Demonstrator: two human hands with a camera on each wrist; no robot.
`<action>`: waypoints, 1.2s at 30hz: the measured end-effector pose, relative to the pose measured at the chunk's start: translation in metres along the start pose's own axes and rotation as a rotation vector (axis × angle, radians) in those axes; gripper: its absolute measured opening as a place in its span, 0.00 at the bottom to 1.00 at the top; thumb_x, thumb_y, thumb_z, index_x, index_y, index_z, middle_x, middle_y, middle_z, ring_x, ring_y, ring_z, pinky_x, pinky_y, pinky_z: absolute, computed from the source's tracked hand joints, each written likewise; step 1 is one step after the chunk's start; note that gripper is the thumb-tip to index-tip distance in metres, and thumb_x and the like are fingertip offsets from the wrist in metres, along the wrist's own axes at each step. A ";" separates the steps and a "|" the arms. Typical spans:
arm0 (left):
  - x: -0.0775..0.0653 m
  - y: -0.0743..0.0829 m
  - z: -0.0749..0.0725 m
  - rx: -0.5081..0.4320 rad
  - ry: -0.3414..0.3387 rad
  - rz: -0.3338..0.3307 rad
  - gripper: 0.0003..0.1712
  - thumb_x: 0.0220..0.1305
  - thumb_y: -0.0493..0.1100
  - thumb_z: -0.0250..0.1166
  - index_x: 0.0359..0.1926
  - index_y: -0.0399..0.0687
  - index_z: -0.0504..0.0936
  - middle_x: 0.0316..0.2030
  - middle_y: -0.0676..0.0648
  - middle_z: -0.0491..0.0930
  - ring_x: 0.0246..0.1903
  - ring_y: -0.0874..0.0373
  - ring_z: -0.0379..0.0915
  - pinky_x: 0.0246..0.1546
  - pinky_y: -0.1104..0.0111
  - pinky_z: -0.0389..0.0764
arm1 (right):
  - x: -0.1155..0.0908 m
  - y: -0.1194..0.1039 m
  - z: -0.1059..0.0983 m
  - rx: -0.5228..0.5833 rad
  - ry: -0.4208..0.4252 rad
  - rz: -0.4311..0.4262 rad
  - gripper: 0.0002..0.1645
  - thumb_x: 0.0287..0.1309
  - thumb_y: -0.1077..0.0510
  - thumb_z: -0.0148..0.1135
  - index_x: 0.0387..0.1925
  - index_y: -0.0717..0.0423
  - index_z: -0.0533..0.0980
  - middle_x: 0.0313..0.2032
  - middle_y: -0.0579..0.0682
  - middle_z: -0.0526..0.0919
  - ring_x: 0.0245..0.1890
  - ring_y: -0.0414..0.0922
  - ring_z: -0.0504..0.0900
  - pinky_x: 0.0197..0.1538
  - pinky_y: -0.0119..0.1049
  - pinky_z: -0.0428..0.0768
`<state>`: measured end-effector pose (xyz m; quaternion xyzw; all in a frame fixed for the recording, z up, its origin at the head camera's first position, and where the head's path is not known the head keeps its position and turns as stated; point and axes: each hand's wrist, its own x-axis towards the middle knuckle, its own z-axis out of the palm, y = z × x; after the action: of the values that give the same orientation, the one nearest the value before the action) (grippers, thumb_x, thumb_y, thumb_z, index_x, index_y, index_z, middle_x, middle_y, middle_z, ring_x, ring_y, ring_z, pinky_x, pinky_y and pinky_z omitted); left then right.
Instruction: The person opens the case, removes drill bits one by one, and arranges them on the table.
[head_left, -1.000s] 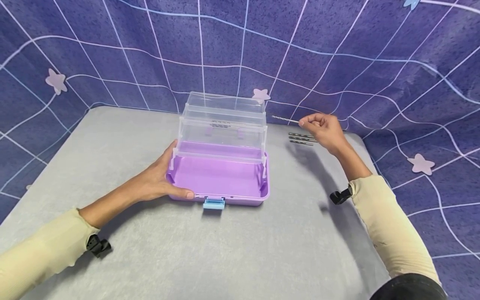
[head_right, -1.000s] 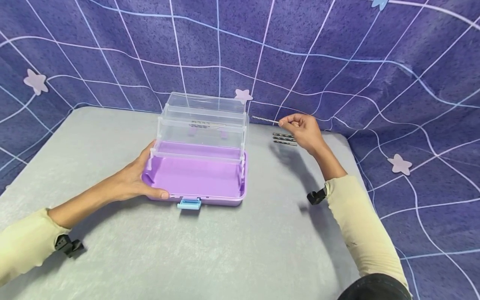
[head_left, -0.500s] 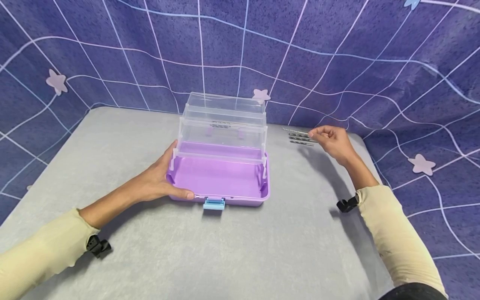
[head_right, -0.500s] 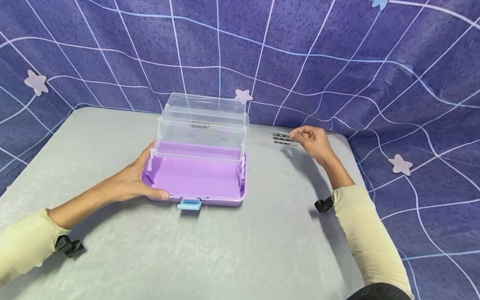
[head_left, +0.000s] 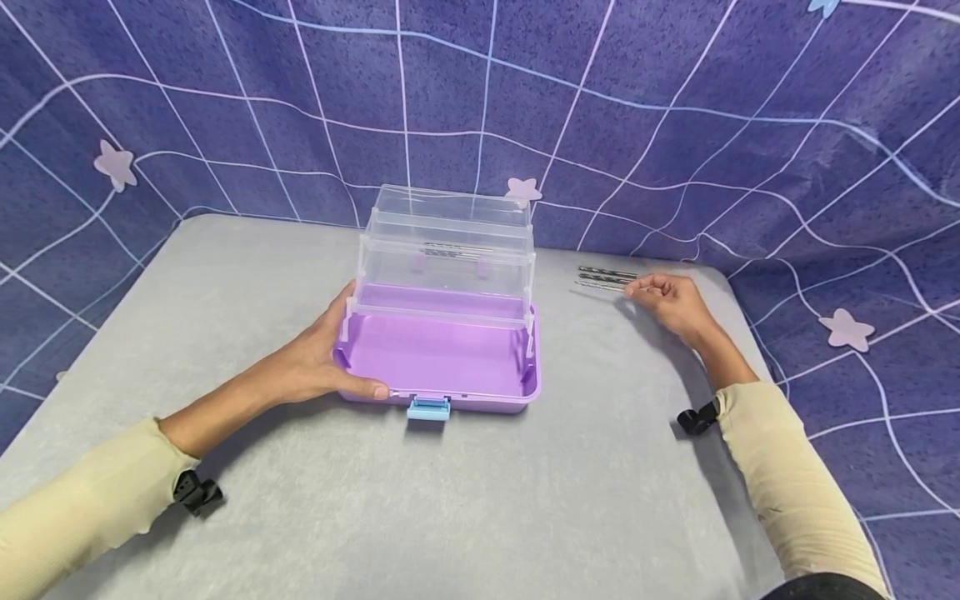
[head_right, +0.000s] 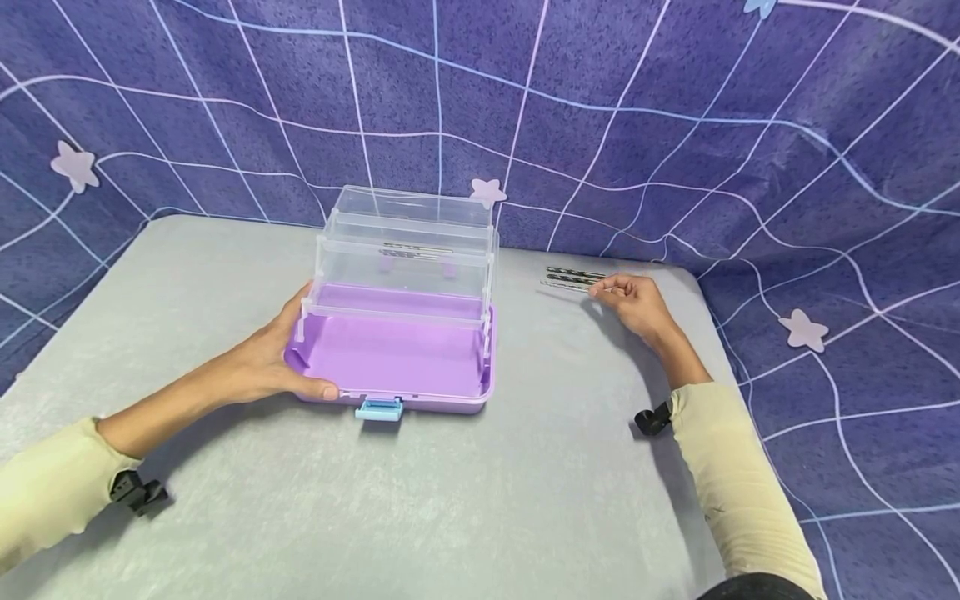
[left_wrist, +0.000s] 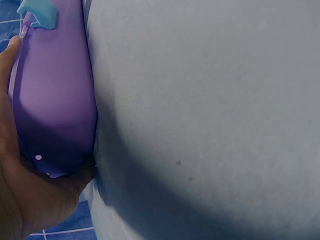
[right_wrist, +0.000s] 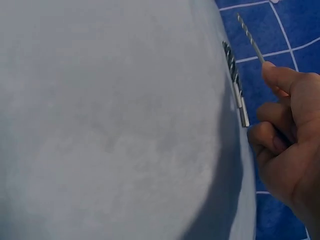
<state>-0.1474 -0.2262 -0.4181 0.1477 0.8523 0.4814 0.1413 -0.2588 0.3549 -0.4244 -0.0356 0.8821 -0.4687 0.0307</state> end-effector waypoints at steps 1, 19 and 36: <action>0.000 0.000 0.000 0.003 0.000 0.000 0.96 0.48 0.54 0.95 0.92 0.69 0.24 0.88 0.39 0.56 0.72 0.39 0.78 0.81 0.38 0.70 | 0.000 0.002 0.000 0.006 -0.002 0.007 0.21 0.79 0.54 0.69 0.58 0.69 0.86 0.19 0.30 0.73 0.22 0.31 0.65 0.25 0.29 0.64; 0.002 0.000 0.001 -0.059 -0.017 0.015 0.95 0.48 0.49 0.95 0.92 0.71 0.26 0.85 0.40 0.61 0.69 0.40 0.82 0.74 0.45 0.79 | 0.005 0.023 -0.001 0.092 0.015 0.061 0.13 0.74 0.56 0.74 0.49 0.64 0.87 0.17 0.30 0.70 0.16 0.29 0.64 0.20 0.26 0.63; 0.002 0.000 0.001 -0.034 -0.007 0.031 0.95 0.47 0.51 0.95 0.93 0.70 0.28 0.85 0.41 0.62 0.70 0.41 0.80 0.76 0.41 0.76 | 0.013 0.027 -0.002 0.058 0.007 0.112 0.15 0.75 0.55 0.74 0.53 0.64 0.86 0.17 0.28 0.69 0.17 0.29 0.65 0.21 0.24 0.65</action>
<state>-0.1491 -0.2252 -0.4189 0.1599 0.8411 0.4975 0.1394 -0.2733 0.3705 -0.4464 0.0164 0.8688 -0.4919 0.0550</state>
